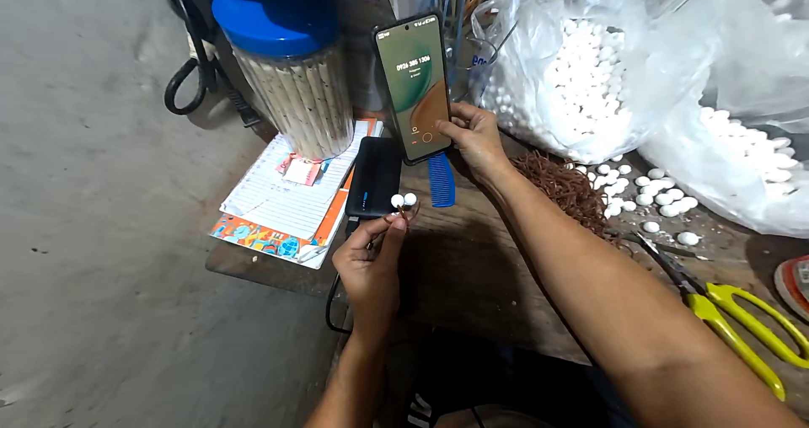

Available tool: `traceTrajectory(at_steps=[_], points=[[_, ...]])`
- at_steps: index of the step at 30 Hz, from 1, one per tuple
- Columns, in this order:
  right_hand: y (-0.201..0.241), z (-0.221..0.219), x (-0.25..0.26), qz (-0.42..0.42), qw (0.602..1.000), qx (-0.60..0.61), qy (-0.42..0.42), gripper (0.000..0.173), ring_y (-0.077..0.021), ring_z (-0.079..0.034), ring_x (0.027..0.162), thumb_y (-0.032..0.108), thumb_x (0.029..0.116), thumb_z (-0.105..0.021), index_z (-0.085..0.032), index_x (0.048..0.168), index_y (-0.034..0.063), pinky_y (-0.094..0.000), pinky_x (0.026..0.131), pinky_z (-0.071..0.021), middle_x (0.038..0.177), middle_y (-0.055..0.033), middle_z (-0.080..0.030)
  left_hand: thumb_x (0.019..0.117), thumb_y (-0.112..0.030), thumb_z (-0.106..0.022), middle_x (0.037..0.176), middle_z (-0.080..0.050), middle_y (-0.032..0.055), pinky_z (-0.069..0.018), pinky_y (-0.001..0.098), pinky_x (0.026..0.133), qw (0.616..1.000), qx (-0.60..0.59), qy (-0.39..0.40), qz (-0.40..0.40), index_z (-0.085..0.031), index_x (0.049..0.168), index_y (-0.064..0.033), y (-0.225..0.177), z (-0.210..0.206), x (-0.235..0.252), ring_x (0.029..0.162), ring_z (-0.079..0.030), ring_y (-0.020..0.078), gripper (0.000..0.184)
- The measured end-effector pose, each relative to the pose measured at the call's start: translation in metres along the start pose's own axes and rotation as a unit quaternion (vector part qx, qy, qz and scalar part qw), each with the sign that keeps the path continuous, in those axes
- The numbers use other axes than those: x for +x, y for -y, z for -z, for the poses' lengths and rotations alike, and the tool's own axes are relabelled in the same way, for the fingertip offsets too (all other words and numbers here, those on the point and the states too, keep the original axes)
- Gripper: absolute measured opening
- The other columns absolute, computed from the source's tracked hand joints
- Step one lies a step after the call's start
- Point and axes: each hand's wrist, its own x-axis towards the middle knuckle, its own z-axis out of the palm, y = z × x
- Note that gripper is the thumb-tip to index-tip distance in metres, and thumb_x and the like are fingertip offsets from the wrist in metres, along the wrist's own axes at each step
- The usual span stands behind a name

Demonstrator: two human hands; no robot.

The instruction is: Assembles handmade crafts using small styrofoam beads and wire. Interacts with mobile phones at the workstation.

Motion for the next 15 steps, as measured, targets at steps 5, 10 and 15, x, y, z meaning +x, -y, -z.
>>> traceTrajectory(at_steps=[5, 10, 15], points=[[-0.002, 0.0028, 0.0027, -0.017, 0.999, 0.036, -0.001, 0.025, -0.0045, -0.064, 0.082, 0.005, 0.1004, -0.059, -0.064, 0.122, -0.0053, -0.0218, 0.077, -0.0541, 0.1, -0.0052, -0.069, 0.0904, 0.008, -0.06, 0.084, -0.077, -0.0024, -0.0618, 0.0249, 0.078, 1.0, -0.002, -0.003, 0.004, -0.075, 0.089, -0.0078, -0.0008, -0.0001, -0.0003, 0.081, -0.074, 0.0075, 0.022], [-0.0007, 0.0032, 0.0017, -0.025, 0.999, 0.038, -0.004, 0.03, -0.0092, -0.065, 0.099, 0.011, 0.1041, -0.052, -0.064, 0.124, -0.0073, -0.0262, 0.089, -0.0538, 0.115, -0.0116, -0.067, 0.0901, 0.009, -0.058, 0.083, -0.076, -0.0029, -0.0621, 0.0255, 0.078, 1.0, -0.002, -0.007, 0.003, -0.075, 0.088, -0.0082, -0.0009, -0.0011, -0.0005, 0.08, -0.074, 0.0076, 0.024], [-0.0001, 0.0031, 0.0012, -0.021, 0.999, 0.027, -0.005, 0.031, -0.0097, -0.063, 0.104, 0.013, 0.1046, -0.052, -0.064, 0.124, -0.0082, -0.027, 0.093, -0.0514, 0.117, -0.013, -0.067, 0.0908, 0.008, -0.059, 0.083, -0.076, -0.0033, -0.0619, 0.025, 0.077, 1.0, -0.005, -0.003, -0.003, -0.075, 0.087, -0.0094, -0.0004, -0.0008, -0.0003, 0.08, -0.074, 0.0072, 0.024]])
